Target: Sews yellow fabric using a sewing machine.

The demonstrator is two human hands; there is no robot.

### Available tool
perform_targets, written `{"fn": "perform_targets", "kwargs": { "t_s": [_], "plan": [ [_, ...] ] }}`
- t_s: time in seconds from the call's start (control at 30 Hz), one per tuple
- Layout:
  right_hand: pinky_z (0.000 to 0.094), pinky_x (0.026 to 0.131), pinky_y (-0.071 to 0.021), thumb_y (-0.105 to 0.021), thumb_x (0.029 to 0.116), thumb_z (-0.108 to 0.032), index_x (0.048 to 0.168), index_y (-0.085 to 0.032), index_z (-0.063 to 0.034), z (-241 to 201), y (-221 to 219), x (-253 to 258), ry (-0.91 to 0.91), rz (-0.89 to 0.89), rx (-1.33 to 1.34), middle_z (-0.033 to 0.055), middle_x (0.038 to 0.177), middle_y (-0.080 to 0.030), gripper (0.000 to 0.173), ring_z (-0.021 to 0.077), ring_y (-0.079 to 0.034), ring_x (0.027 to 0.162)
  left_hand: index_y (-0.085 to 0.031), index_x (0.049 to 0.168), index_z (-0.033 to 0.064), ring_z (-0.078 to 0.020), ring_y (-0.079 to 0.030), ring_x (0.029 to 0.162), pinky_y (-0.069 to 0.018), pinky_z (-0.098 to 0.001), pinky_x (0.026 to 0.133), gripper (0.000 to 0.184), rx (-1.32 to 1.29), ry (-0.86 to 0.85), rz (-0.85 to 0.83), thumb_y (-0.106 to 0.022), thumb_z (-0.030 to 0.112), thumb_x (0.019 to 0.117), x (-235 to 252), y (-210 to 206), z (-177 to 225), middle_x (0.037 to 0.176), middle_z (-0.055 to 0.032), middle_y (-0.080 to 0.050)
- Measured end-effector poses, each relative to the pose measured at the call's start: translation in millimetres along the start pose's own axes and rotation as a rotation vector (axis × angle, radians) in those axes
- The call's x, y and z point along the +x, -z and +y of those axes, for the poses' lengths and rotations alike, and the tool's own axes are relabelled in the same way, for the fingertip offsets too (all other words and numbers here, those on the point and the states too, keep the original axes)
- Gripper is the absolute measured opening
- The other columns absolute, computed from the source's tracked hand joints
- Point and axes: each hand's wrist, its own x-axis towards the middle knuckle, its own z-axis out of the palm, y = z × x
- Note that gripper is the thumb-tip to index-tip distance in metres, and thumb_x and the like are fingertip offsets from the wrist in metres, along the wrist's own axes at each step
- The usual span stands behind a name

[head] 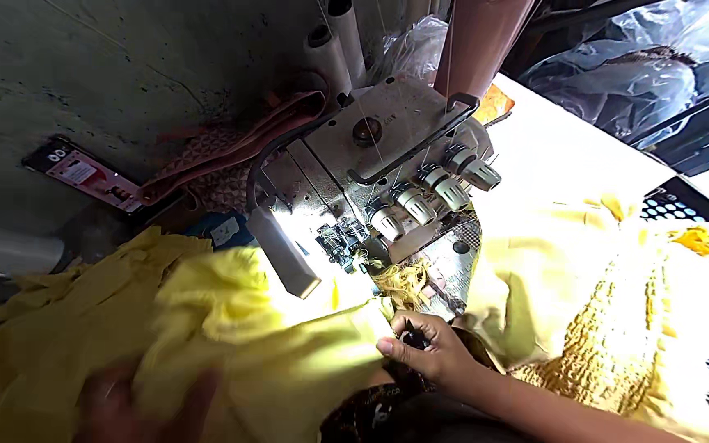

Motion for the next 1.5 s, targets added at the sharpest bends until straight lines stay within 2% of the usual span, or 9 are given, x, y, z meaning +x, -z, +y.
{"fn": "perform_targets", "kwargs": {
  "t_s": [0.03,0.1,0.2,0.33,0.53,0.93,1.37,1.43,1.5],
  "plan": [
    [0.0079,0.064,-0.0453,-0.073,0.0942,-0.024,0.083,-0.065,-0.0128,6,-2,-2,0.019,0.038,-0.001,-0.0131,0.076,-0.062,0.018,-0.0113,-0.055,0.07,-0.051,0.128,-0.0151,-0.0312,-0.065,0.111,-0.0541,-0.046,0.093,0.061,0.174,-0.064,0.029,-0.071,0.032,0.0947,20,-16,-5,0.12,-0.028,-0.063],
    [0.0072,0.065,-0.0455,-0.073,0.0941,-0.025,0.083,-0.065,-0.012,11,-1,-3,0.076,0.075,-0.042,-0.0116,0.077,-0.063,0.019,-0.0114,-0.055,0.072,-0.057,0.128,-0.0077,-0.0469,-0.058,0.118,-0.0435,-0.0584,0.099,0.05,0.347,-0.242,0.105,-0.065,0.031,0.0976,34,-52,-10,0.125,-0.0349,-0.059],
    [0.0083,0.067,-0.0416,-0.072,0.0953,-0.031,0.082,-0.063,-0.0099,15,3,-2,0.143,0.096,-0.162,-0.0076,0.073,-0.059,0.026,-0.0085,-0.052,0.072,-0.068,0.109,0.0216,-0.0228,-0.056,0.112,-0.0345,-0.0414,0.1,0.023,0.323,-0.399,0.116,-0.056,0.04,0.1037,15,-104,18,0.113,-0.006,-0.064],
    [0.0087,0.065,-0.0378,-0.073,0.0947,-0.031,0.081,-0.06,-0.0107,16,8,-1,0.166,0.099,-0.201,-0.0078,0.07,-0.055,0.027,-0.008,-0.049,0.07,-0.075,0.089,0.0237,-0.0212,-0.062,0.096,-0.0301,-0.047,0.087,0.021,0.334,-0.353,0.032,-0.058,0.033,0.0976,4,-154,42,0.094,0.0016,-0.074],
    [0.0086,0.063,-0.0339,-0.072,0.0943,-0.029,0.08,-0.058,-0.0102,10,11,2,0.191,0.092,-0.209,-0.0075,0.067,-0.052,0.027,-0.0074,-0.045,0.066,-0.076,0.089,0.014,-0.0181,-0.062,0.09,-0.0448,-0.0333,0.083,0.02,0.186,-0.276,0.004,-0.06,0.025,0.0959,3,-161,45,0.09,-0.0019,-0.071],
    [0.0067,0.059,-0.0352,-0.073,0.0922,-0.026,0.08,-0.061,-0.0092,7,13,19,0.144,0.101,-0.216,-0.0088,0.07,-0.053,0.024,-0.01,-0.046,0.066,-0.08,0.092,0.0109,-0.0173,-0.065,0.086,-0.0484,-0.0268,0.078,0.019,0.169,-0.285,0.073,-0.064,0.019,0.0948,13,-166,38,0.087,-0.0073,-0.072],
    [0.0064,0.058,-0.0379,-0.077,0.0879,-0.03,0.08,-0.065,-0.0129,11,9,25,0.071,0.13,-0.175,-0.0114,0.07,-0.057,0.023,-0.0109,-0.048,0.065,-0.074,0.089,0.0081,-0.0058,-0.069,0.088,-0.0511,-0.0194,0.084,0.013,0.054,-0.269,0.092,-0.067,0.018,0.0907,26,-162,23,0.087,-0.0013,-0.075],
    [0.0078,0.062,-0.0396,-0.078,0.0874,-0.034,0.08,-0.066,-0.0112,14,11,21,0.098,0.14,-0.251,-0.008,0.074,-0.059,0.027,-0.0087,-0.051,0.07,-0.076,0.087,0.0121,-0.0095,-0.069,0.087,-0.0513,-0.0224,0.082,0.013,0.169,-0.292,0.127,-0.068,0.022,0.0904,26,-161,26,0.087,-0.0019,-0.074],
    [0.0076,0.065,-0.0428,-0.075,0.0911,-0.041,0.082,-0.068,-0.0124,17,16,16,0.216,0.172,-0.433,-0.0033,0.087,-0.057,0.031,-0.0053,-0.052,0.078,-0.078,0.088,0.0115,-0.025,-0.063,0.087,-0.0444,-0.0364,0.078,0.016,0.339,-0.347,0.155,-0.066,0.022,0.0932,20,-160,36,0.09,-0.0106,-0.071]
  ]
}}
